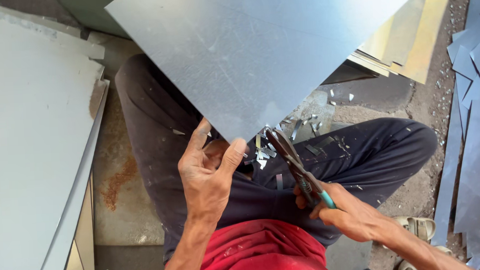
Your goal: The person sits on the floor and uses hand shears to cut small notches and strips from several metal sheets, placing the finished sheets in a stack.
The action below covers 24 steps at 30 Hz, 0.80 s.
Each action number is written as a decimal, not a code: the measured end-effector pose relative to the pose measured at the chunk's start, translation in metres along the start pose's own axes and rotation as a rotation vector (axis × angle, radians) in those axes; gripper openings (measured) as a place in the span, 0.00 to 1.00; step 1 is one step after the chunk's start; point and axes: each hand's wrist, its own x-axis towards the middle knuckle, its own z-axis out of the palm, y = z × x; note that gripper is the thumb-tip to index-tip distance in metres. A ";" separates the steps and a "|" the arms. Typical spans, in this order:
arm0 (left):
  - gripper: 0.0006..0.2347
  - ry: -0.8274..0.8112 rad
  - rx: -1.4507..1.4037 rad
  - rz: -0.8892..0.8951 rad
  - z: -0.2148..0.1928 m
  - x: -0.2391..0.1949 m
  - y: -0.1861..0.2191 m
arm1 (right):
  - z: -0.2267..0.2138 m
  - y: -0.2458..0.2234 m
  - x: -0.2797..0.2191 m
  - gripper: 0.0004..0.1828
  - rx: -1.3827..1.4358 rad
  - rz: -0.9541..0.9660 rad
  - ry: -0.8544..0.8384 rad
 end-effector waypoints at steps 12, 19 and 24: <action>0.26 0.037 -0.269 -0.147 -0.009 0.004 -0.016 | -0.021 -0.047 0.025 0.22 -0.365 -0.085 -0.073; 0.25 0.031 -0.263 -0.188 -0.012 0.002 -0.017 | -0.024 -0.042 0.034 0.10 -0.516 -0.004 0.001; 0.22 0.004 -0.168 -0.133 -0.010 0.005 -0.020 | -0.016 -0.028 0.017 0.24 -0.191 0.031 -0.055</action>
